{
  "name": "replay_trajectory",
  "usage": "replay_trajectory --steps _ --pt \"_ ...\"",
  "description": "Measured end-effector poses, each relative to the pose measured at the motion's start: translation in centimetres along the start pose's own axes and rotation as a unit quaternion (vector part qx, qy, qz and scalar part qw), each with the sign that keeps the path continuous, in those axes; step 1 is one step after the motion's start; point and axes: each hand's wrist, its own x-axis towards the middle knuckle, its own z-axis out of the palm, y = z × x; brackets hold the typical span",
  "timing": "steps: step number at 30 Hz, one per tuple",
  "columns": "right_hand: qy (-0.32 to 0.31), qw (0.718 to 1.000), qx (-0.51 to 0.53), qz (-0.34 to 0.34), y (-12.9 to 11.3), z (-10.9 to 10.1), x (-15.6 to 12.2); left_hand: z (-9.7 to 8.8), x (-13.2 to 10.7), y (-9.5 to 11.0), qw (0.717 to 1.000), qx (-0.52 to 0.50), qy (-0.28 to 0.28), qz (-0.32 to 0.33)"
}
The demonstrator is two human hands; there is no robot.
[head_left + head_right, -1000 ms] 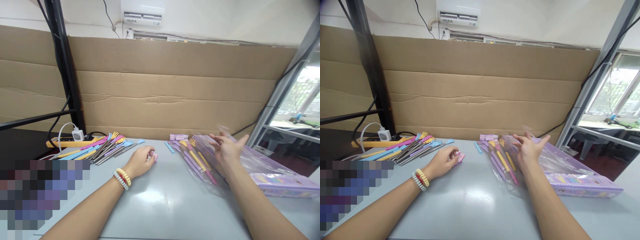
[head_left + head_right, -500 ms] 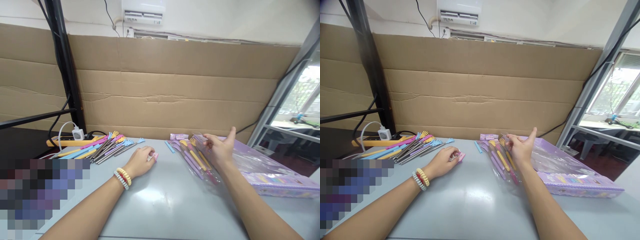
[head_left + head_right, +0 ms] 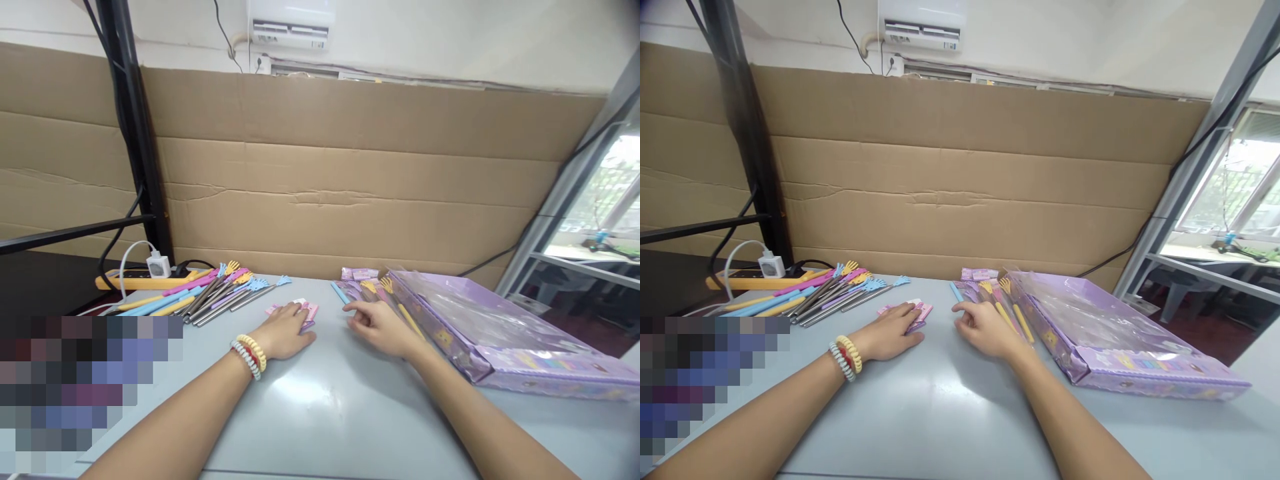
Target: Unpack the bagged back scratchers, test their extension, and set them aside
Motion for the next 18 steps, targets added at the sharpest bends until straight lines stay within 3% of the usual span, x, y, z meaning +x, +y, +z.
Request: replay_trajectory --steps 5,10,18 --pt "-0.045 0.998 -0.014 0.033 0.05 -0.14 -0.06 -0.75 -0.2 0.21 1.0 0.014 -0.001 0.019" --pt "-0.086 0.996 -0.013 0.036 0.05 0.09 -0.05 -0.93 -0.26 0.27 0.996 0.01 0.03 0.079" --pt "-0.096 0.995 -0.012 0.036 0.13 0.13 -0.07 -0.63 -0.16 0.08 0.991 0.002 0.068 0.116"
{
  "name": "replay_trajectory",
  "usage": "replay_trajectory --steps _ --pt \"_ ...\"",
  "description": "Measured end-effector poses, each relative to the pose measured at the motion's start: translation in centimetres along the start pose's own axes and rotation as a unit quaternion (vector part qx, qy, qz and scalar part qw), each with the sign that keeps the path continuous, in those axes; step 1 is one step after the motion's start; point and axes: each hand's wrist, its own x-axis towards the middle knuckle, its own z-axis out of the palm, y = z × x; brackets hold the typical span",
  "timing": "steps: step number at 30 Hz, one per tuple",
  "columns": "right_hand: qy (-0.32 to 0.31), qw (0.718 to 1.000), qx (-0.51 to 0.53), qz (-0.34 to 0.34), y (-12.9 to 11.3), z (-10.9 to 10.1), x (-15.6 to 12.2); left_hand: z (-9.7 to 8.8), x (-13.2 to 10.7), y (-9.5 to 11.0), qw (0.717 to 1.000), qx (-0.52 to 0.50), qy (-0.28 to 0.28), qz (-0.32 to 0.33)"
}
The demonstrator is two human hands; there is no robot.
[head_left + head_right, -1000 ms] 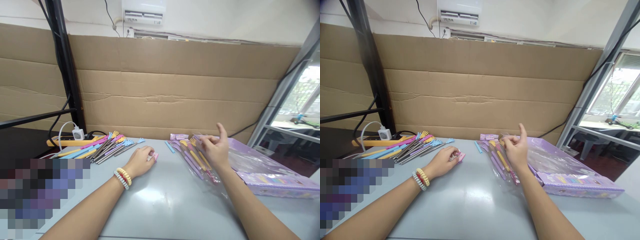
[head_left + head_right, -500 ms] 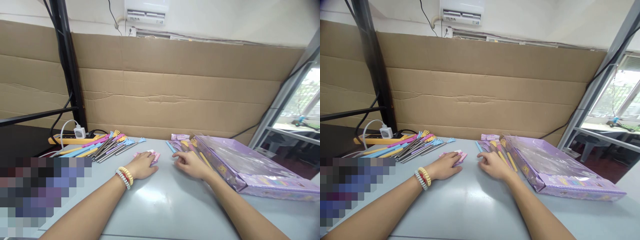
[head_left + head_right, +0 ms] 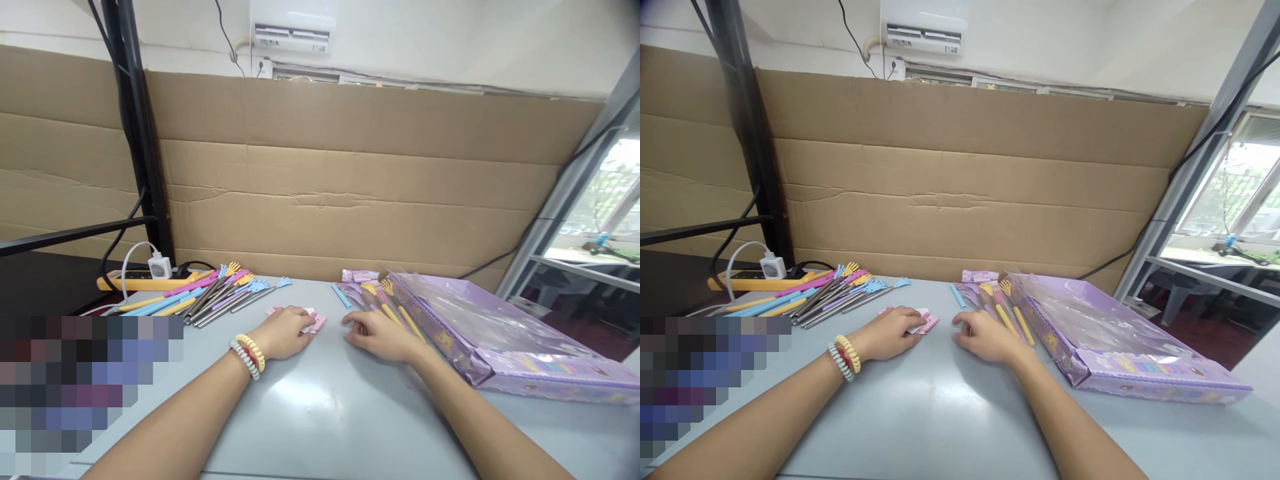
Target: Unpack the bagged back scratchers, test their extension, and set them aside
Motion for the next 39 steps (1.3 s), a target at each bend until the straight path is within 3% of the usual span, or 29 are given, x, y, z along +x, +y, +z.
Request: replay_trajectory --steps 8,16,20,25,29,34,39 --pt "0.009 1.0 -0.009 -0.004 0.2 0.2 0.0 0.2 0.2 0.1 1.0 0.011 -0.016 -0.021" --pt "0.019 1.0 -0.011 -0.004 0.1 0.1 -0.1 0.6 -0.1 -0.2 0.992 -0.002 -0.024 -0.125" --pt "0.024 1.0 -0.012 -0.003 -0.2 0.1 -0.1 0.4 -0.1 -0.2 0.992 -0.01 -0.022 -0.126" --pt "0.123 0.991 -0.047 0.038 -0.2 -0.3 0.3 0.2 0.0 -0.1 0.994 -0.016 -0.009 -0.106" --pt "0.2 0.967 -0.109 0.117 0.8 -0.7 0.6 0.3 0.0 -0.1 0.995 -0.016 -0.013 -0.102" --pt "0.14 0.95 -0.158 0.228 1.7 -1.3 0.4 0.4 0.0 -0.2 0.995 -0.02 -0.013 -0.097" --pt "0.101 0.951 -0.165 0.24 1.9 -1.3 0.4 0.3 -0.1 -0.1 0.995 -0.025 -0.017 -0.098"
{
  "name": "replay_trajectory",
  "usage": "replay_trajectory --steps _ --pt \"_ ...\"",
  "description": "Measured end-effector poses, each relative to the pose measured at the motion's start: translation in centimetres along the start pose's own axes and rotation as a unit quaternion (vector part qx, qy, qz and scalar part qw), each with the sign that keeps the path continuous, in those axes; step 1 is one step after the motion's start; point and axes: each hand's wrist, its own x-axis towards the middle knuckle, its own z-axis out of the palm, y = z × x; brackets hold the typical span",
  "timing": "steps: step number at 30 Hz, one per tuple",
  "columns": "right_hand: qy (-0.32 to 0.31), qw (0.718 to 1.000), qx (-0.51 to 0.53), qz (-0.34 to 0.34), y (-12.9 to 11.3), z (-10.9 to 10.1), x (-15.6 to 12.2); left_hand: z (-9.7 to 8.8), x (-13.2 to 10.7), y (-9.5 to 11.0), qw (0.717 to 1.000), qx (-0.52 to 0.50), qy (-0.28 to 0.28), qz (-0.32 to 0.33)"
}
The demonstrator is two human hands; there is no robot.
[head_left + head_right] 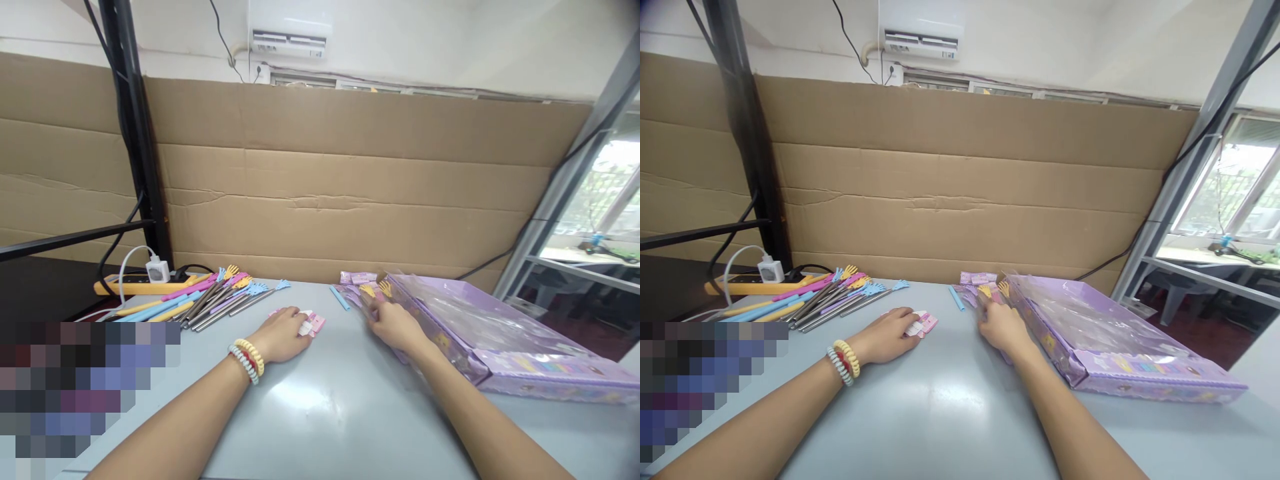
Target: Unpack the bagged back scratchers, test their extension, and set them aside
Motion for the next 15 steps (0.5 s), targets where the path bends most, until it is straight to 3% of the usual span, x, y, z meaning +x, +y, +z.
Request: replay_trajectory --steps 6,12,15 --pt "0.002 1.0 0.008 -0.007 0.01 0.17 0.06 0.04 0.03 -0.01 1.0 0.009 0.002 0.006" --pt "0.053 0.998 -0.004 0.017 0.34 -0.13 0.25 -0.32 -0.08 0.35 1.0 0.024 -0.008 0.004" --pt "0.036 0.999 -0.014 0.032 0.65 0.03 0.46 -0.43 -0.12 0.45 1.0 0.024 -0.007 0.005"
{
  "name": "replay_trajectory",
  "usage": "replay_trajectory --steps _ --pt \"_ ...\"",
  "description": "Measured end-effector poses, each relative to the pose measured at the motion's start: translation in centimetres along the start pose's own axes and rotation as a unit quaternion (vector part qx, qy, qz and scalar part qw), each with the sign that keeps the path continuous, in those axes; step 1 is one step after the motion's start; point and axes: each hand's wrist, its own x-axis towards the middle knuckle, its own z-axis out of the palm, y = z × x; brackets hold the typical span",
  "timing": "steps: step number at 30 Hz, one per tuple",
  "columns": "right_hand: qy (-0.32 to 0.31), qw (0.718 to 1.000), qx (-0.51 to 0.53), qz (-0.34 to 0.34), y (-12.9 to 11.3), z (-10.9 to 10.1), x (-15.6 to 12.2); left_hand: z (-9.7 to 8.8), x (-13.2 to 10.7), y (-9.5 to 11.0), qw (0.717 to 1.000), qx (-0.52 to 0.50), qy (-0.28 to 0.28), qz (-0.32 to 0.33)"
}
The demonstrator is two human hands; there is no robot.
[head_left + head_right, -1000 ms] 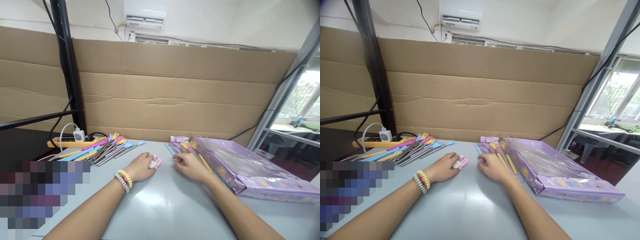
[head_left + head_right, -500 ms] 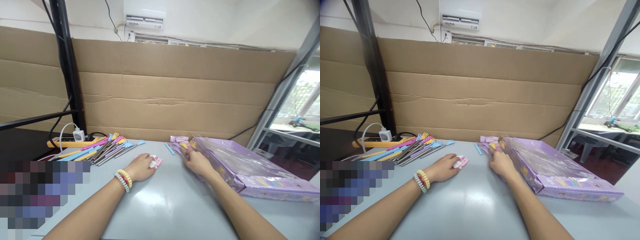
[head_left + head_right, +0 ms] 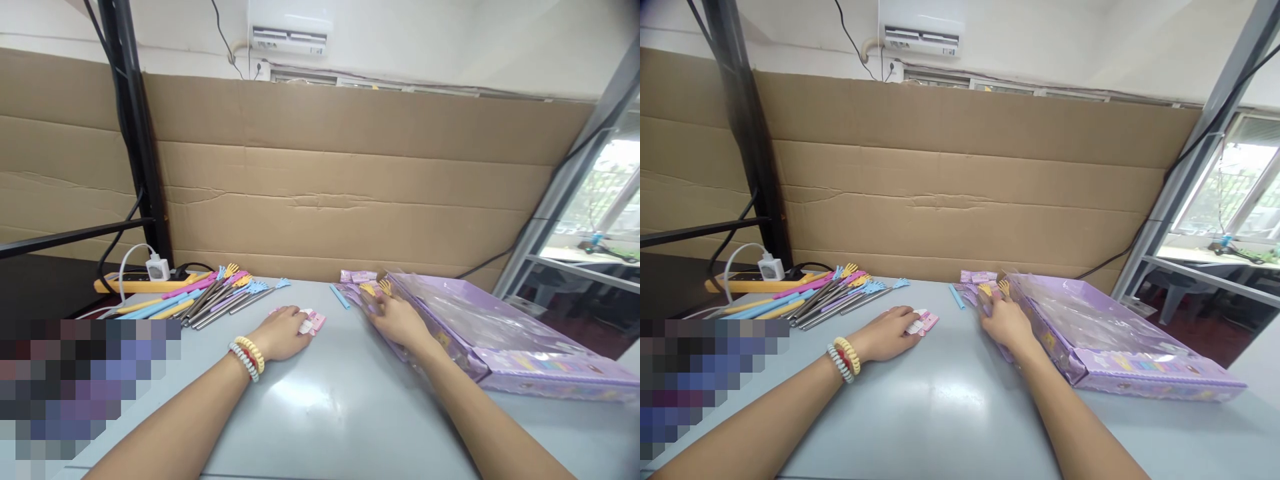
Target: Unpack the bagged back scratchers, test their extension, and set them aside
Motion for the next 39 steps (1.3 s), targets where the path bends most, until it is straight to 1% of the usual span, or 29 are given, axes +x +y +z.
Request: replay_trajectory --steps 4,9,15,19,30,39 --pt "-0.034 0.999 -0.002 0.004 0.2 0.2 0.1 0.0 0.0 0.0 1.0 -0.002 0.0 0.006" --pt "-0.046 0.999 0.004 0.007 0.4 0.0 0.2 0.0 0.1 -0.1 1.0 0.003 -0.004 0.007" --pt "-0.045 0.999 0.013 0.025 0.6 -0.1 0.3 0.0 0.1 -0.1 1.0 0.012 -0.016 0.004" --pt "-0.058 0.998 0.005 0.04 0.9 0.1 0.5 0.0 0.1 -0.1 1.0 0.013 -0.017 0.004" --pt "-0.055 0.997 0.014 0.046 1.5 0.4 1.0 -0.1 0.0 0.0 1.0 0.016 -0.017 0.003" --pt "-0.068 0.996 0.037 0.051 1.6 0.4 1.2 0.0 0.0 -0.1 1.0 0.015 -0.016 0.004"
